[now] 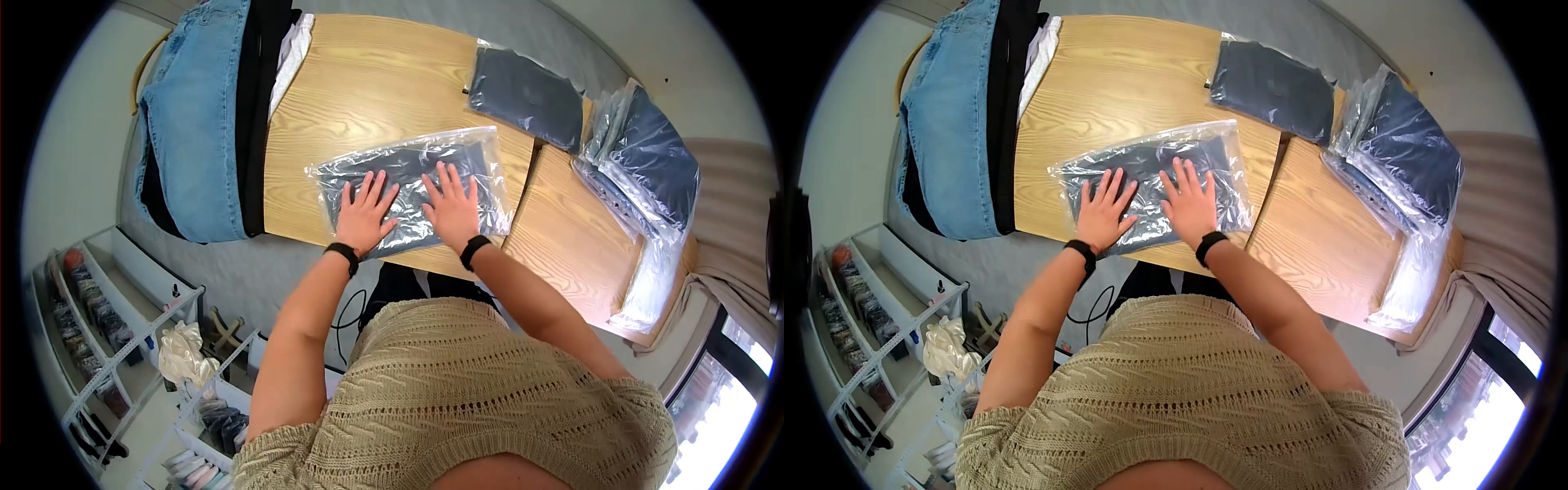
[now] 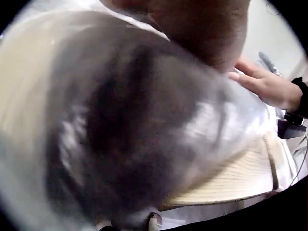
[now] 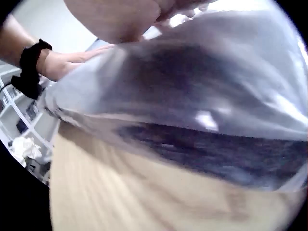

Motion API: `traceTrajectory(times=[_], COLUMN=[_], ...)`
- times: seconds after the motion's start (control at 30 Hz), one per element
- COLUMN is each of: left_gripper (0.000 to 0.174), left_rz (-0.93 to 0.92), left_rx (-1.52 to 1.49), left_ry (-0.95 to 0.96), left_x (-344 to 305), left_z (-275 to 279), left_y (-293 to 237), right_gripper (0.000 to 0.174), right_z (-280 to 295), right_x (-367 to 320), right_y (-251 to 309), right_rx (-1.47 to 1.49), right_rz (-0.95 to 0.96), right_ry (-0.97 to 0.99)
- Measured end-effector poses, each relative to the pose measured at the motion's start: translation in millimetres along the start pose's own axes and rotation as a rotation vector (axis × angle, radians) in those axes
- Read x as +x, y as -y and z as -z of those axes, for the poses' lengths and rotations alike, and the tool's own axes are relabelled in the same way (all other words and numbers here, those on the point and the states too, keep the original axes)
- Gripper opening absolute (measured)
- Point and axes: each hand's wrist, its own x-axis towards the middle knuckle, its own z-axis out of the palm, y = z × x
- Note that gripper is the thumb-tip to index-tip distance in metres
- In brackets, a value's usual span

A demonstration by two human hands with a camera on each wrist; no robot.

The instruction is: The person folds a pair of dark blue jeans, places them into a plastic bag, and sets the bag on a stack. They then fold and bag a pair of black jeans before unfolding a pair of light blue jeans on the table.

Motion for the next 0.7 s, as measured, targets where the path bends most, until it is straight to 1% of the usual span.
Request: traceTrajectory(times=[0.07, 0.1, 0.13, 0.2, 0.23, 0.37, 0.47, 0.7], left_gripper=[0.062, 0.06, 0.06, 0.06, 0.061, 0.061, 0.062, 0.064], left_rz=[0.134, 0.103, 0.103, 0.136, 0.161, 0.156, 0.159, 0.16], left_rx=[0.204, 0.129, 0.132, -0.012, 0.001, 0.008, -0.013, -0.046], left_ry=[-0.079, -0.129, -0.128, -0.106, -0.107, -0.043, -0.009, 0.036], left_x=[-3, -6, -8, -11, -10, -3, 0, 4], left_z=[1, -3, -6, -9, -10, -13, -16, -21], left_y=[-17, -21, -22, -19, -15, -6, -2, 0], right_gripper=[0.049, 0.048, 0.048, 0.049, 0.05, 0.051, 0.052, 0.052], right_z=[-4, -8, -9, -12, -12, -15, -15, -21], right_x=[-4, -4, -4, 1, 4, 12, 15, 18], right_y=[16, 22, 23, 24, 21, 6, 7, 5], right_rx=[-0.07, 0.023, 0.025, 0.067, 0.125, 0.148, 0.132, 0.151], right_rz=[0.019, 0.063, 0.063, 0.085, 0.077, 0.104, 0.081, 0.073], right_ry=[0.019, 0.035, 0.033, 0.065, 0.002, -0.01, 0.045, 0.046])
